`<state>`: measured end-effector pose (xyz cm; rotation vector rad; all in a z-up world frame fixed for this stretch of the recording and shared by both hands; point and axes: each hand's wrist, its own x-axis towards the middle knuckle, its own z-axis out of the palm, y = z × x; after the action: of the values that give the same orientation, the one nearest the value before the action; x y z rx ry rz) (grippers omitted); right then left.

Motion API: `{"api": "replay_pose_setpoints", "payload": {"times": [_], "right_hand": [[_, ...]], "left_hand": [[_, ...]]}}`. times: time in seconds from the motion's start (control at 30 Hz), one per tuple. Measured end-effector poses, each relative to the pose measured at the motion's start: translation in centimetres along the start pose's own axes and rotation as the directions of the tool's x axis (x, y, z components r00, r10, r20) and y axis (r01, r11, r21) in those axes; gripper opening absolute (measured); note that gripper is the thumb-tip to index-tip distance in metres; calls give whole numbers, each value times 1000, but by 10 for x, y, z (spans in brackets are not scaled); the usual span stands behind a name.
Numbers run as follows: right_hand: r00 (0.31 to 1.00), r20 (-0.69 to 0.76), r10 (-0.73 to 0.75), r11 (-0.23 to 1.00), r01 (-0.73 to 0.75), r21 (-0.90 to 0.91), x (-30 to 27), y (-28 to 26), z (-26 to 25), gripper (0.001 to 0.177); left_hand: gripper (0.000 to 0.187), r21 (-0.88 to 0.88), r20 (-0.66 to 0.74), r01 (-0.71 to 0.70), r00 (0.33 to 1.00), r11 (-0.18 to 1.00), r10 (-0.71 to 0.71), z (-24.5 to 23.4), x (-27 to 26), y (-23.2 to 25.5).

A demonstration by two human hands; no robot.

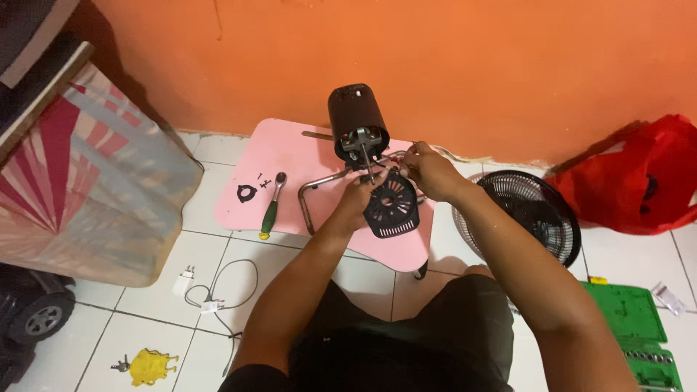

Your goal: The person assembles a fan motor by attaching the motor housing and fan blade to the rotor shaft. They use a screwdriver and wrench to tighten screws and secure the components onto a metal stand.

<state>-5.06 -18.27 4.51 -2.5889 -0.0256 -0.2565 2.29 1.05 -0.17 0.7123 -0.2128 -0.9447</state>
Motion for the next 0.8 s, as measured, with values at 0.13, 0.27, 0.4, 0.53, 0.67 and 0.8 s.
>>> {"api": "replay_pose_setpoints", "payload": {"times": [0.13,0.27,0.4,0.53,0.67,0.8], "right_hand": [[999,48,-25,1000,25,4,8,-2,-14,22],[994,102,-47,999,48,-2,14,-4,-22,17],[990,101,-96,993,102,-60,21,-4,-23,15],[980,127,-150,986,157,-46,26,10,-21,19],[968,164,-188,975,204,-84,39,22,-20,22],[960,172,-222,969,198,148,37,30,-16,25]], "left_hand": [[21,55,-198,94,977,994,-81,2,6,3],[22,118,-254,102,965,988,-69,2,6,6],[22,79,-238,113,967,990,-92,3,5,13],[23,146,-306,157,946,977,-107,4,5,12],[21,182,-252,93,967,979,-45,9,3,14],[23,107,-238,132,966,985,-104,12,2,15]]}}
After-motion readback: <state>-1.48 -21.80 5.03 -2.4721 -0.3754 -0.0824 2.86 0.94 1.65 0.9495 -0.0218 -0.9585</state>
